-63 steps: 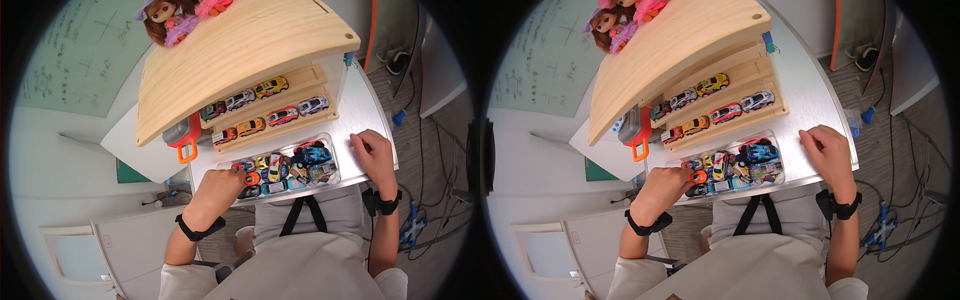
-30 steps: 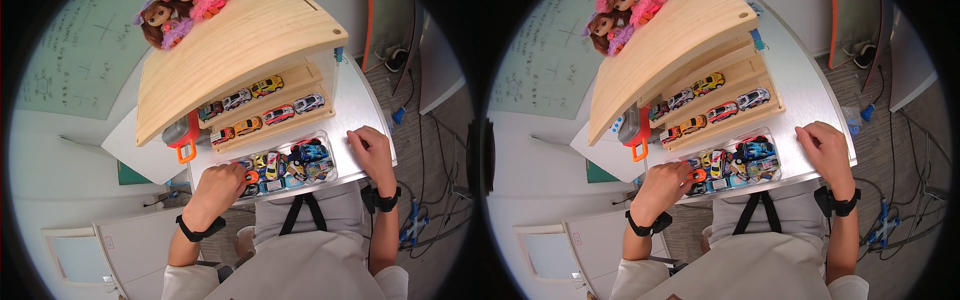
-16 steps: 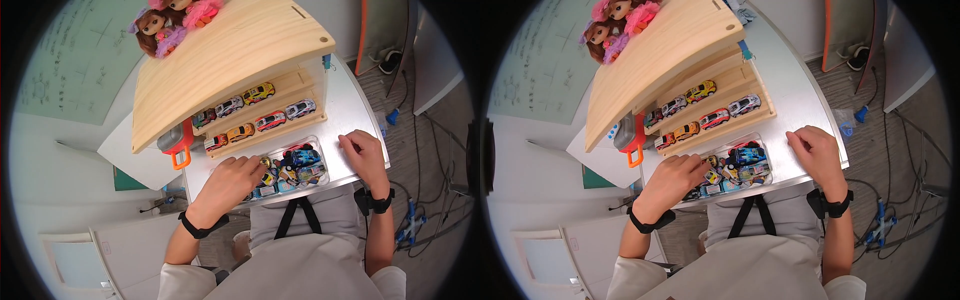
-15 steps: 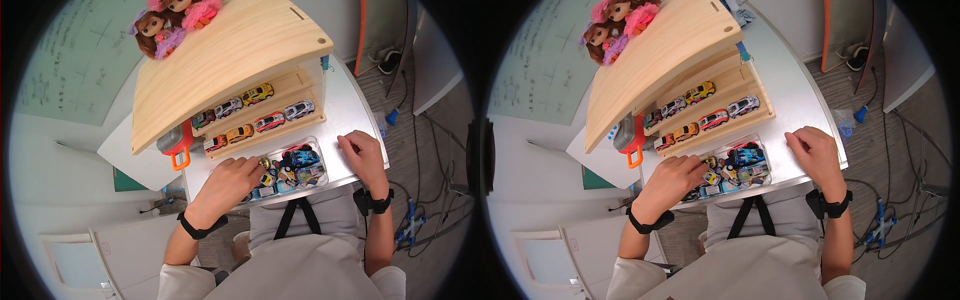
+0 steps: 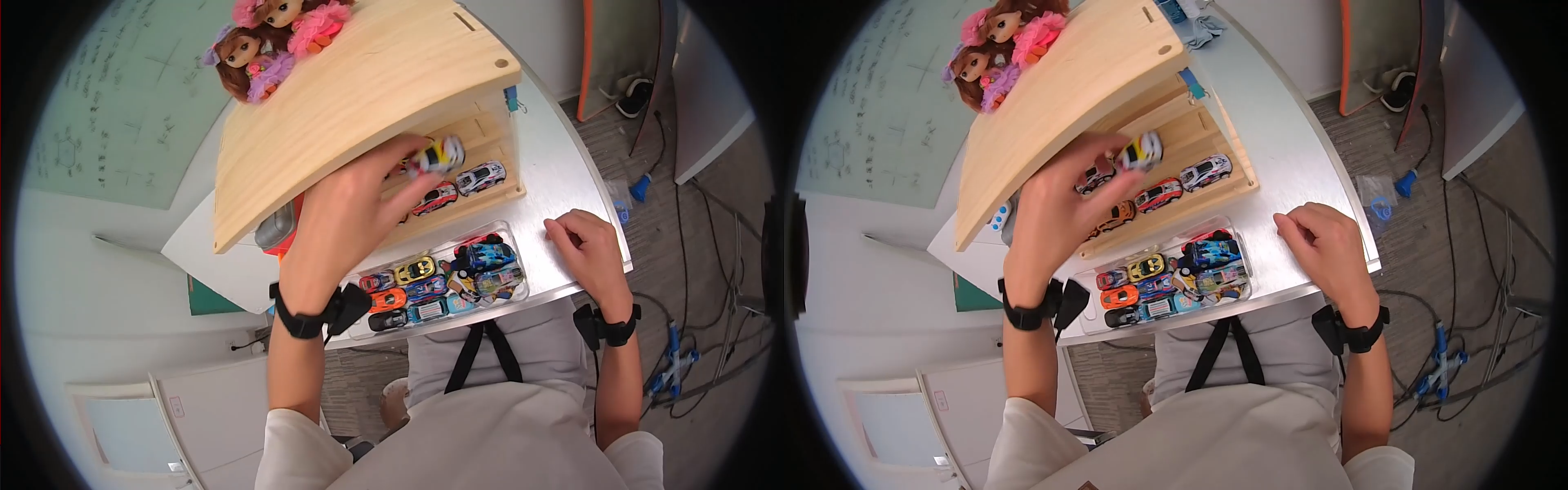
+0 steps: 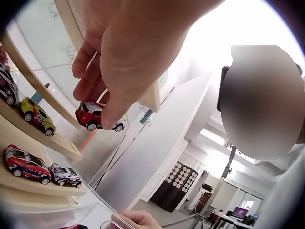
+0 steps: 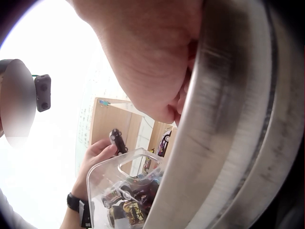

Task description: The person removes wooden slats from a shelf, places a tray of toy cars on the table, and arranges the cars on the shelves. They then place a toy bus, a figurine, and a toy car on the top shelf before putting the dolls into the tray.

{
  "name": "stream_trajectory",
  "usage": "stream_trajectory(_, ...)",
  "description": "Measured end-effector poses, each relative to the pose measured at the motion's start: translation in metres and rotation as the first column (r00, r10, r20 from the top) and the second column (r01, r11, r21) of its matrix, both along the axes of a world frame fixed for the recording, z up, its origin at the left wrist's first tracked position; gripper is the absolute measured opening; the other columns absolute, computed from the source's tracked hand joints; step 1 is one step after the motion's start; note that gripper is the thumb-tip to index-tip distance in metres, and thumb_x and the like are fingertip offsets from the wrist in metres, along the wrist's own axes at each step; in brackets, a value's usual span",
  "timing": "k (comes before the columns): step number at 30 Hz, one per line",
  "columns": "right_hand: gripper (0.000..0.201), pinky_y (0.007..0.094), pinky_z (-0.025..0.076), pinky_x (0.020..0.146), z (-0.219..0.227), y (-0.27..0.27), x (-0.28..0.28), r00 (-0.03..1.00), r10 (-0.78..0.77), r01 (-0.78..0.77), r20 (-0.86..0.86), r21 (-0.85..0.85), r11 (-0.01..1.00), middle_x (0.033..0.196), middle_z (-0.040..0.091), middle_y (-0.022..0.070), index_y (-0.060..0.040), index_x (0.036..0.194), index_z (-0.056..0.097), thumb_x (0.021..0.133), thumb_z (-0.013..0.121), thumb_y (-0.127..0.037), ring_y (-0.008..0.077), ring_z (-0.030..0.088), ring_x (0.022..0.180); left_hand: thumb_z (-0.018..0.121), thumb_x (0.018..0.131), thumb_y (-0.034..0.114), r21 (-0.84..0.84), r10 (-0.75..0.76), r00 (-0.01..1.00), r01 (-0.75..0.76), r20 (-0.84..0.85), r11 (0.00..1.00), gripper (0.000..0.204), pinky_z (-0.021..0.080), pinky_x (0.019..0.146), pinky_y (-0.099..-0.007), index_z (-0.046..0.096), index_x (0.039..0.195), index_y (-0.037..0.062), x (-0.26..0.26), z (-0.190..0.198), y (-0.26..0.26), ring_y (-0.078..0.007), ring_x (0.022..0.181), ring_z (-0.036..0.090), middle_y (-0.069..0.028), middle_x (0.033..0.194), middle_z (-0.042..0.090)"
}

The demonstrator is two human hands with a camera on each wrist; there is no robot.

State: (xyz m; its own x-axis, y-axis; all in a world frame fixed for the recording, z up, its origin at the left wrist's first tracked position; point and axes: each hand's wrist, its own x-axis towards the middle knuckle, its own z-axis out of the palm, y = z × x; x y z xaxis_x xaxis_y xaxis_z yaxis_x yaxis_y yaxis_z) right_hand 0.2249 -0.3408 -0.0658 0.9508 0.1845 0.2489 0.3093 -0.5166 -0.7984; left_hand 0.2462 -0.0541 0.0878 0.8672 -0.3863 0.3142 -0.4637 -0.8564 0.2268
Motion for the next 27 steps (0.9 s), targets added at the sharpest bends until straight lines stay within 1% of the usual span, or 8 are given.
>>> stream_trajectory(2, 0.02, 0.0331, 0.044, 0.057, -0.002, 0.0, 0.0, 1.0, -0.003, 0.002, 0.011, 0.032, 0.999, 0.07, 0.064, 0.0106, 0.0031, 0.085, 0.073, 0.095, 0.073, -0.014, 0.0196, 0.057, 0.06, 0.082, 0.089, 0.025, 0.078, 0.025, 0.999, -0.028, 0.046, 0.997, 0.037, 0.056, 0.074, -0.0338, 0.072, 0.115, 0.002, 0.02, -0.008, -0.012, -0.0212, 0.085, 0.067, -0.0098, 0.098, 0.072)
stream_trajectory(3, 0.02, 0.0331, 0.044, 0.057, -0.003, -0.001, 0.0, 1.0, -0.011, 0.01, 0.008, 0.034, 0.999, 0.07, 0.064, 0.0106, 0.0031, 0.085, 0.073, 0.095, 0.073, -0.014, 0.0196, 0.057, 0.06, 0.082, 0.089, 0.025, 0.08, 0.017, 0.999, -0.02, 0.043, 0.997, 0.037, 0.056, 0.074, -0.0338, 0.072, 0.115, 0.002, 0.027, -0.011, -0.016, -0.0212, 0.085, 0.067, -0.0098, 0.098, 0.072)
stream_trajectory(6, 0.02, 0.0332, 0.044, 0.057, -0.004, -0.002, -0.001, 1.0, -0.017, 0.016, 0.012, 0.061, 0.998, 0.069, 0.064, 0.0108, 0.003, 0.085, 0.073, 0.095, 0.073, -0.015, 0.0199, 0.057, 0.059, 0.078, 0.092, 0.031, 0.076, -0.079, 0.99, 0.07, 0.12, 0.995, 0.037, 0.056, 0.076, -0.0356, 0.072, 0.115, 0.0026, 0.048, -0.02, -0.026, -0.0257, 0.086, 0.069, -0.0107, 0.1, 0.073)
stream_trajectory(8, 0.021, 0.0336, 0.044, 0.057, 0.0, -0.001, -0.001, 1.0, -0.006, 0.005, 0.006, 0.073, 0.997, 0.068, 0.063, 0.0104, 0.0026, 0.083, 0.072, 0.095, 0.073, -0.015, 0.0205, 0.057, 0.058, 0.078, 0.091, 0.029, 0.202, -0.096, 0.976, 0.056, 0.194, 0.978, 0.037, 0.056, 0.083, -0.0387, 0.072, 0.115, 0.0011, 0.059, -0.026, -0.029, -0.0314, 0.091, 0.07, -0.013, 0.103, 0.074)
stream_trajectory(11, 0.022, 0.0339, 0.044, 0.056, -0.001, -0.002, 0.001, 0.999, 0.006, -0.008, 0.051, 0.051, 0.999, 0.067, 0.062, 0.0098, 0.0021, 0.081, 0.072, 0.094, 0.073, -0.015, 0.0209, 0.056, 0.058, 0.077, 0.091, 0.026, 0.237, -0.065, 0.991, 0.035, 0.121, 0.971, 0.035, 0.054, 0.088, -0.0408, 0.073, 0.113, -0.0008, 0.062, -0.026, -0.031, -0.0351, 0.097, 0.07, -0.0152, 0.105, 0.074)
stream_trajectory(18, 0.023, 0.0347, 0.044, 0.056, -0.004, -0.002, 0.001, 0.999, 0.006, -0.008, 0.052, 0.036, 0.999, 0.066, 0.061, 0.0097, 0.0018, 0.08, 0.071, 0.094, 0.074, -0.016, 0.0214, 0.056, 0.058, 0.077, 0.091, 0.025, 0.271, -0.064, 0.993, 0.036, 0.095, 0.962, 0.034, 0.054, 0.086, -0.0425, 0.075, 0.111, -0.0022, 0.065, -0.028, -0.033, -0.0345, 0.095, 0.068, -0.0157, 0.103, 0.074)
stream_trajectory(23, 0.023, 0.0349, 0.045, 0.056, -0.005, -0.003, 0.001, 0.998, 0.007, -0.009, 0.07, 0.026, 1.0, 0.066, 0.062, 0.01, 0.0018, 0.079, 0.071, 0.094, 0.073, -0.016, 0.0221, 0.057, 0.058, 0.076, 0.09, 0.026, 0.281, 0.008, 1.0, -0.016, 0.03, 0.959, 0.034, 0.054, 0.085, -0.0426, 0.076, 0.112, 0.0003, 0.065, -0.03, -0.032, -0.0349, 0.095, 0.069, -0.0161, 0.103, 0.074)
stream_trajectory(27, 0.023, 0.035, 0.045, 0.057, -0.004, -0.002, 0.001, 0.998, 0.001, -0.003, 0.067, 0.029, 1.0, 0.066, 0.062, 0.0101, 0.0018, 0.079, 0.071, 0.094, 0.073, -0.016, 0.0222, 0.057, 0.058, 0.077, 0.09, 0.026, 0.271, -0.003, 0.999, -0.007, 0.035, 0.963, 0.034, 0.055, 0.086, -0.0422, 0.076, 0.114, 0.0016, 0.065, -0.031, -0.029, -0.0348, 0.096, 0.069, -0.0164, 0.105, 0.074)
